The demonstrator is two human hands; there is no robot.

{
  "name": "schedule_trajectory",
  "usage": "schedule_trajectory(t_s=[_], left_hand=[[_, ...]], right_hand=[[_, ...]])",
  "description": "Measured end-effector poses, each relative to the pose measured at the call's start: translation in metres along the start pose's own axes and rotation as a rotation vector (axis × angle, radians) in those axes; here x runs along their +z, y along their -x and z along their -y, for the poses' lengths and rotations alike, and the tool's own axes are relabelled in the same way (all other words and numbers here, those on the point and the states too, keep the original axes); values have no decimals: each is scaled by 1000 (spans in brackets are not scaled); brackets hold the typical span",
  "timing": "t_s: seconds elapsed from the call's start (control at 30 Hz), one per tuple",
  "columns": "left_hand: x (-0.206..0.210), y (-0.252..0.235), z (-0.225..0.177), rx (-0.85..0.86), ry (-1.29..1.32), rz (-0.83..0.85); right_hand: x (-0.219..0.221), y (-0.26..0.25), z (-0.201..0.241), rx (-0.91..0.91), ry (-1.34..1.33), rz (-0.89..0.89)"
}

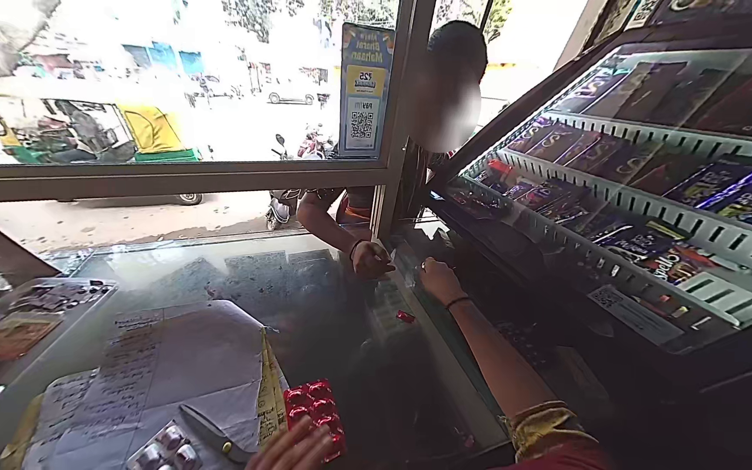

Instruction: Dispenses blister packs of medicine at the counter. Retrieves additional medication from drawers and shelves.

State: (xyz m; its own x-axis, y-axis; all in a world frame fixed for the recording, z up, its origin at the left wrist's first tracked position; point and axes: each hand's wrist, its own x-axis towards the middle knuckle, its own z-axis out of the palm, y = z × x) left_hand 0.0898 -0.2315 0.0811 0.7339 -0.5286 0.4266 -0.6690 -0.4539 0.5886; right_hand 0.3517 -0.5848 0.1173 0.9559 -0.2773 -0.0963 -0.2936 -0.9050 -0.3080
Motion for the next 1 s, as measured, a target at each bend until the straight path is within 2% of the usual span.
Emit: schedule_trajectory(t_s=[0.1,0.17,0.33,0.4,0.47,0.53,0.6,0.7,0.8,0.93,1.0], left_hand=[[12,-11,23,-308,-347,-153],[20,-13,28,-394,-443,-192],[30,-19,22,-533,-471,-64],[32,-18,24,-543,-482,-37],[30,-19,26,-538,-465,-25],[28,-19,27,-524,-424,-21],[26,-21,28,-489,-336,-64],[25,-19,25,-421,-164,-290],[22,-10,18,-417,12,-658],[6,0,19,-434,283,-1122],[-1,2,20,-453,344,-1207]], right_hand=[[6,-5,1,-7,8,-46],[4,2,7,-5,15,-102],[-20,48,1,-79,-78,-239],[-20,76,-5,-201,-138,-266],[-11,112,-4,-405,-211,-249],[5,154,4,-609,-291,-158],[27,183,13,-805,-349,-151],[40,207,29,-980,-368,-102],[36,214,48,-1118,-330,-34],[45,224,87,-1262,-267,279],[54,232,109,-1240,-173,452]])
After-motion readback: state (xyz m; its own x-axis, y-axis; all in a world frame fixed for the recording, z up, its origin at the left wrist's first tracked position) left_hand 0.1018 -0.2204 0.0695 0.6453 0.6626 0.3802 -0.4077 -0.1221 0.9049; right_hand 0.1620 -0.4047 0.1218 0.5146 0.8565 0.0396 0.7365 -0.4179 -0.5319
